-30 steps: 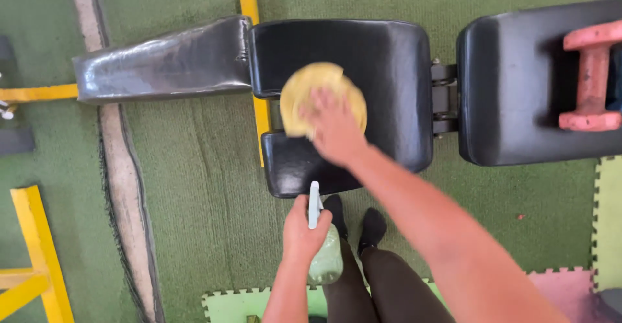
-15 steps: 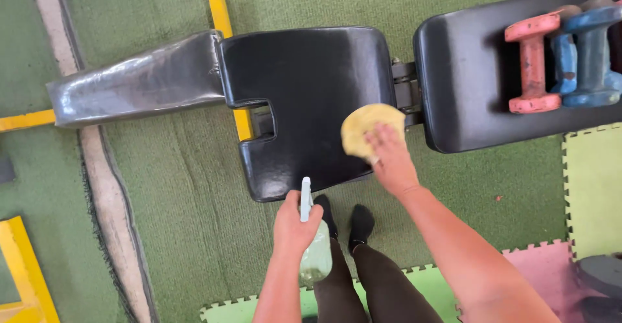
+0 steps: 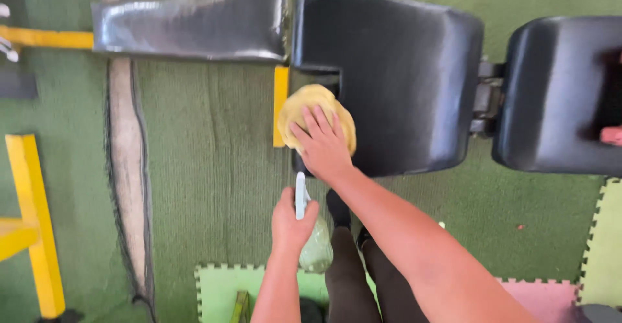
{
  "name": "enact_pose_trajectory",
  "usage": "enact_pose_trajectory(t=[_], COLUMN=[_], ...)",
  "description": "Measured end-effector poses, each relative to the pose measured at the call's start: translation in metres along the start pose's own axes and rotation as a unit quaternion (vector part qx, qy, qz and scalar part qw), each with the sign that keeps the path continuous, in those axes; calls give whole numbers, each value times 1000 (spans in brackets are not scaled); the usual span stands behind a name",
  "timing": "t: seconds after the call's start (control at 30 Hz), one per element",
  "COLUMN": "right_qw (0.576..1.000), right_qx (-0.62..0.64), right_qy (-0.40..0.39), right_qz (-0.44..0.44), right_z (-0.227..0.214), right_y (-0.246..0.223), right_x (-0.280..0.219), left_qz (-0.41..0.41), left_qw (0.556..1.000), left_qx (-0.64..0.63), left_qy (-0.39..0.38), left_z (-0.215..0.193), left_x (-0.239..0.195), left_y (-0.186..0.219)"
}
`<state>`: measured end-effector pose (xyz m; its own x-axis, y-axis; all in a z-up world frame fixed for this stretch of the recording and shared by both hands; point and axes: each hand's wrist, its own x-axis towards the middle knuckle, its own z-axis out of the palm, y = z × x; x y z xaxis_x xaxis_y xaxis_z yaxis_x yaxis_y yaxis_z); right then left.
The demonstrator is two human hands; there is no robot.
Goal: Spraying and wiping down dumbbells and gym benches in a gym setting.
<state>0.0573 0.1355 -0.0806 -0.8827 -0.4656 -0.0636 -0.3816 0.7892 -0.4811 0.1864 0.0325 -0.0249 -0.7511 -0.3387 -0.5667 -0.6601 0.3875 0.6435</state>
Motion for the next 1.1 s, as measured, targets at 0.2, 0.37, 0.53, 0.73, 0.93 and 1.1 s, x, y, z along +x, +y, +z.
enact_pose_trajectory(t=[0.2,0.37,0.53,0.73,0.93,1.1], right_qw=[947,959,957,968,973,860], right_qx=[-213,-138,-98,-107,-72,183], right_qy=[-217,-139,-138,-214,-90,86], right_qz=[-106,-204,-238,-75,200,469], right_z=[42,25,-52,-106,-136,-185], right_y=[-32,9,115,232,285,221], right_x=[12,-62,-127,-219,-338,-425], left_qz=[2,-15,51,42,103,202], left_qw=[999,1000,997,988,967,933], left_qx=[9,6,21,63,111,131], left_qy=[42,1,-51,-132,-207,-270], left_z=[-13,-8,21,69,107,119], left_x=[-12,-36,-44,-61,-86,-121], left_y=[-25,9,57,116,165,194])
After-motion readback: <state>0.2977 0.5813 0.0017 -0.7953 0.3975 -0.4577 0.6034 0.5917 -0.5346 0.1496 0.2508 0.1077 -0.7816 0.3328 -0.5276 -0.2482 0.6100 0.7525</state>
